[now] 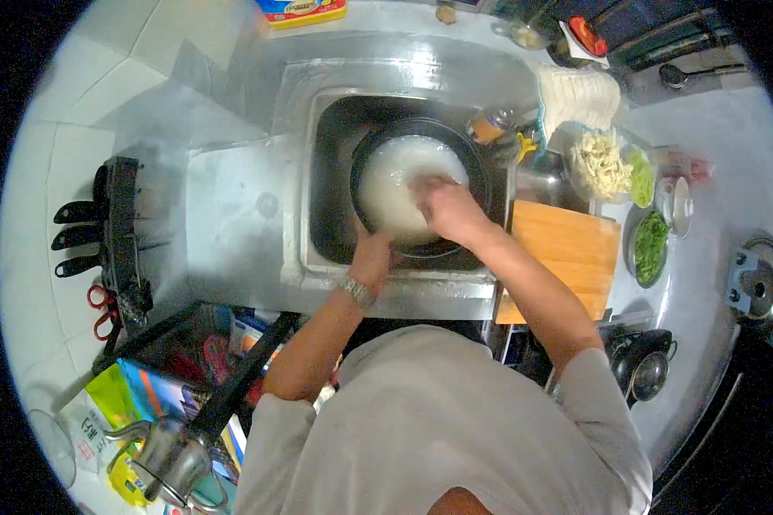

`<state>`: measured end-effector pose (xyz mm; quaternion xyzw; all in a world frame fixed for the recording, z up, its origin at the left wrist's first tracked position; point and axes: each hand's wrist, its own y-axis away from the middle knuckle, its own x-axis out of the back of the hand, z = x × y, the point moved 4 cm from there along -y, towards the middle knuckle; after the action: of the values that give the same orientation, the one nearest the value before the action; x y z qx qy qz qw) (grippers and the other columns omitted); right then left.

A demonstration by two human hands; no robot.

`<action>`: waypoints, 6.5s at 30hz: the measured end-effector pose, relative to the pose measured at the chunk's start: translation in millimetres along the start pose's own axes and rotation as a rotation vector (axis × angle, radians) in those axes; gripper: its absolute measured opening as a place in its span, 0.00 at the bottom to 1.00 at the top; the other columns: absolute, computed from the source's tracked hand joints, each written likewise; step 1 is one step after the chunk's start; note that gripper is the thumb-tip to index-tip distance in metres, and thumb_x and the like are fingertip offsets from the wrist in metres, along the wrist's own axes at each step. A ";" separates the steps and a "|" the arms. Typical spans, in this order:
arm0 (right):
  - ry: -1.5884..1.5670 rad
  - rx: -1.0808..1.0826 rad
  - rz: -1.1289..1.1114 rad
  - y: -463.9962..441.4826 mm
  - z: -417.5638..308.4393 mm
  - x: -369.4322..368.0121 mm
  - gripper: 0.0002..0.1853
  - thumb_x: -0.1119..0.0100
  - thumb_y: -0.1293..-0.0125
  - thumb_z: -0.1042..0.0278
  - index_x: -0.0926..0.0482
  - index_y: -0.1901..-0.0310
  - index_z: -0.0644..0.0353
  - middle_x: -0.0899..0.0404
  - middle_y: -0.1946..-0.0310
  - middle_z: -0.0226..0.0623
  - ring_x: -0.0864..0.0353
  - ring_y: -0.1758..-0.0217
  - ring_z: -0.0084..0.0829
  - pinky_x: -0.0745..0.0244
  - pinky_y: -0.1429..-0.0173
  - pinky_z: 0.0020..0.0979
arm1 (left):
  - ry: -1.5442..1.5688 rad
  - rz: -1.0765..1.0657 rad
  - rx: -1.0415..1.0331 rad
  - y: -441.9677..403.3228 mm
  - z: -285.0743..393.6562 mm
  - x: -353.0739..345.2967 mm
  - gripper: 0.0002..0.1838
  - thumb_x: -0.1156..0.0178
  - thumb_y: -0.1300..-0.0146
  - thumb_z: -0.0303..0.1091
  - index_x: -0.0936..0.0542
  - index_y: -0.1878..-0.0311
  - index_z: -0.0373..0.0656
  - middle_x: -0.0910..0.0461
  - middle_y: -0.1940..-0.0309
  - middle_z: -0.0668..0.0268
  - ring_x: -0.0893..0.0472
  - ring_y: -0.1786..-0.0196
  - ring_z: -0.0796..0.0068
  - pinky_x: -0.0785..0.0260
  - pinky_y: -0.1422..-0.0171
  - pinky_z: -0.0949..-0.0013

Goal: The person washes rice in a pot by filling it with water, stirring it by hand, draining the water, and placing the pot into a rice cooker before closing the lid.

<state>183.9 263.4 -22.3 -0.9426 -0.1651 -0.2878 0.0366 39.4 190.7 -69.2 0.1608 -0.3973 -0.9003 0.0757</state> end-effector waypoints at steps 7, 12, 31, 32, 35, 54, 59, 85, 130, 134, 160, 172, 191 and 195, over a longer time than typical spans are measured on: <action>-0.432 -0.365 0.174 0.0 19.7 20.3 0.06 0.41 0.40 0.70 0.19 0.62 0.60 0.19 0.65 0.43 0.20 0.67 0.43 0.24 0.59 0.36 | -0.047 0.037 0.036 4.8 7.7 5.3 0.35 0.46 0.44 0.34 0.46 0.34 0.40 0.24 0.60 0.64 0.23 0.65 0.71 0.28 0.67 0.69; 0.227 -0.132 0.586 45.9 42.3 62.5 0.14 0.38 0.40 0.66 0.23 0.53 0.60 0.21 0.60 0.48 0.23 0.54 0.44 0.29 0.45 0.37 | -0.036 0.007 0.076 -7.6 -8.1 12.5 0.38 0.48 0.41 0.35 0.58 0.32 0.49 0.27 0.49 0.61 0.25 0.55 0.66 0.27 0.56 0.60; -0.592 -0.875 0.268 95.7 50.5 8.9 0.13 0.43 0.43 0.65 0.26 0.57 0.57 0.24 0.72 0.28 0.28 0.76 0.21 0.38 0.77 0.23 | -0.841 0.060 -0.732 18.0 78.2 31.5 0.36 0.57 0.31 0.51 0.55 0.28 0.42 0.41 0.32 0.47 0.41 0.29 0.53 0.49 0.28 0.58; -0.638 -0.911 0.263 98.3 45.8 9.4 0.13 0.43 0.43 0.64 0.25 0.56 0.57 0.24 0.71 0.28 0.28 0.73 0.21 0.38 0.77 0.23 | -0.837 0.019 -0.782 13.3 89.7 28.4 0.35 0.60 0.31 0.51 0.53 0.28 0.42 0.41 0.32 0.48 0.41 0.29 0.53 0.50 0.28 0.59; -0.613 -0.902 0.197 105.1 44.1 11.2 0.14 0.42 0.44 0.62 0.25 0.56 0.56 0.24 0.69 0.28 0.29 0.72 0.22 0.39 0.77 0.24 | -0.849 -0.142 -0.816 -6.0 118.4 17.7 0.32 0.66 0.28 0.53 0.46 0.29 0.40 0.39 0.33 0.49 0.41 0.29 0.56 0.51 0.27 0.62; -0.806 -0.909 0.201 123.2 44.2 -52.3 0.16 0.48 0.36 0.55 0.24 0.59 0.60 0.25 0.76 0.31 0.31 0.81 0.23 0.40 0.81 0.25 | -0.486 -0.352 -0.489 -7.9 141.2 -5.2 0.30 0.70 0.25 0.51 0.31 0.37 0.38 0.29 0.41 0.58 0.28 0.40 0.68 0.39 0.33 0.66; -0.836 -0.952 0.143 118.4 44.4 -69.4 0.17 0.50 0.36 0.54 0.25 0.57 0.61 0.24 0.74 0.32 0.30 0.80 0.24 0.37 0.80 0.27 | -0.436 -0.274 -0.412 -1.2 148.1 0.0 0.32 0.69 0.26 0.54 0.32 0.36 0.37 0.29 0.39 0.57 0.29 0.39 0.66 0.41 0.32 0.66; -0.990 -0.895 0.071 104.6 7.4 -72.6 0.18 0.52 0.34 0.56 0.22 0.61 0.65 0.21 0.73 0.39 0.23 0.76 0.31 0.30 0.77 0.33 | -0.478 -0.270 -0.353 -1.4 164.7 16.1 0.38 0.66 0.29 0.61 0.33 0.37 0.32 0.28 0.40 0.56 0.28 0.39 0.66 0.41 0.32 0.65; -1.158 -0.998 0.001 107.0 -1.0 -82.6 0.10 0.51 0.35 0.60 0.27 0.62 0.57 0.24 0.78 0.35 0.34 0.85 0.22 0.46 0.84 0.24 | -0.972 -0.229 -0.475 -26.4 179.8 12.0 0.37 0.68 0.28 0.60 0.26 0.41 0.33 0.25 0.44 0.50 0.31 0.36 0.64 0.48 0.31 0.69; -1.140 -0.963 0.037 107.6 0.8 -85.5 0.11 0.51 0.35 0.59 0.28 0.61 0.58 0.24 0.78 0.36 0.34 0.85 0.22 0.45 0.85 0.24 | -1.017 -0.265 -0.528 -29.7 181.5 9.3 0.38 0.69 0.29 0.61 0.28 0.40 0.33 0.27 0.42 0.48 0.32 0.35 0.61 0.48 0.30 0.69; -1.301 -1.028 0.059 107.2 1.3 -101.7 0.10 0.50 0.34 0.59 0.30 0.61 0.56 0.26 0.78 0.36 0.35 0.84 0.21 0.47 0.84 0.22 | -1.215 -0.253 -0.568 -39.5 190.6 0.3 0.43 0.68 0.33 0.68 0.26 0.42 0.35 0.28 0.43 0.43 0.33 0.34 0.49 0.48 0.30 0.65; -1.353 -1.054 0.043 110.8 14.9 -114.9 0.11 0.52 0.33 0.58 0.28 0.65 0.57 0.27 0.79 0.32 0.37 0.85 0.21 0.46 0.84 0.22 | -1.277 -0.251 -0.486 -48.2 186.8 -4.2 0.46 0.71 0.35 0.70 0.25 0.44 0.33 0.29 0.44 0.38 0.33 0.35 0.45 0.47 0.30 0.60; -1.434 -1.054 0.050 111.2 13.9 -121.7 0.10 0.51 0.33 0.60 0.31 0.64 0.57 0.29 0.77 0.35 0.40 0.86 0.20 0.49 0.84 0.21 | -1.386 -0.274 -0.530 -40.7 191.8 -15.9 0.49 0.77 0.35 0.70 0.29 0.42 0.30 0.30 0.42 0.40 0.35 0.35 0.44 0.46 0.30 0.59; -1.392 -1.044 0.009 107.8 2.8 -116.0 0.11 0.52 0.34 0.57 0.29 0.65 0.55 0.28 0.79 0.33 0.39 0.87 0.20 0.48 0.84 0.23 | -1.361 -0.309 -0.531 -44.3 191.0 -16.9 0.48 0.77 0.34 0.69 0.26 0.46 0.29 0.27 0.45 0.40 0.32 0.37 0.43 0.45 0.31 0.58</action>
<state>130.8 128.6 -86.1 -0.8013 0.0067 0.3152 -0.5085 -11.9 356.9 22.7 -0.4017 -0.0983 -0.8669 -0.2782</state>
